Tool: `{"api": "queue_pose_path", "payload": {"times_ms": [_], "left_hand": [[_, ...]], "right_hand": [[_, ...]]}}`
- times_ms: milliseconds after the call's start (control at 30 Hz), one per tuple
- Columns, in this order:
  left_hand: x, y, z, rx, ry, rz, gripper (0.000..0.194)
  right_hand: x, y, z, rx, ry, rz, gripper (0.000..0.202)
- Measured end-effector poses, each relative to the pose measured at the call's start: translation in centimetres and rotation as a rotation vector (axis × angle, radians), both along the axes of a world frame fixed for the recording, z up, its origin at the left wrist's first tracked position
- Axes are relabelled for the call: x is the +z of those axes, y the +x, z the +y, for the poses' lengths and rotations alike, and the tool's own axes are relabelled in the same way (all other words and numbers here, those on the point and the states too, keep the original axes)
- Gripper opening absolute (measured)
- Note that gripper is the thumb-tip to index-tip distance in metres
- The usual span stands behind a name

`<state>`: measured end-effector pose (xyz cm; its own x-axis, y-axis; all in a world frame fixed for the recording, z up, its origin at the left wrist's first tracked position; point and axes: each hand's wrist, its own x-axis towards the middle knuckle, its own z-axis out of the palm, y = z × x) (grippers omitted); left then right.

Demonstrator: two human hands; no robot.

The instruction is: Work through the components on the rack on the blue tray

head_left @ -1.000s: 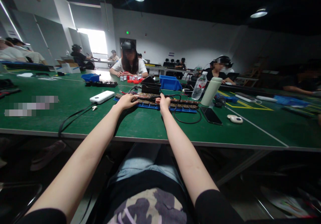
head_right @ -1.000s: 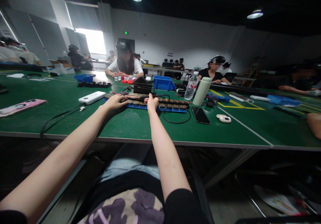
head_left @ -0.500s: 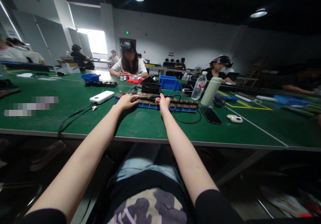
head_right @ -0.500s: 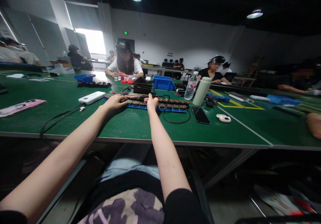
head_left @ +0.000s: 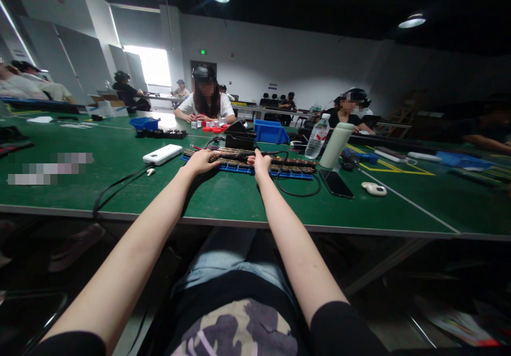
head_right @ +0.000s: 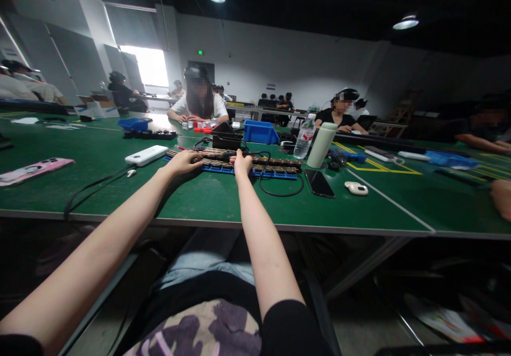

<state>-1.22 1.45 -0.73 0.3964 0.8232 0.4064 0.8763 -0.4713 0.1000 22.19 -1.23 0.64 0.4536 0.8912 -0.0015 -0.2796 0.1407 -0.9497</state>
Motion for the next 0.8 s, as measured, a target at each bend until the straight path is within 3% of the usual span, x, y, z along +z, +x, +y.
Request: {"api": "queue_pose_path", "payload": {"times_ms": [800], "left_hand": [[0.33, 0.17, -0.41, 0.014, -0.015, 0.014, 0.045]], "right_hand": [[-0.16, 0.05, -0.06, 0.005, 0.007, -0.004, 0.031]]}}
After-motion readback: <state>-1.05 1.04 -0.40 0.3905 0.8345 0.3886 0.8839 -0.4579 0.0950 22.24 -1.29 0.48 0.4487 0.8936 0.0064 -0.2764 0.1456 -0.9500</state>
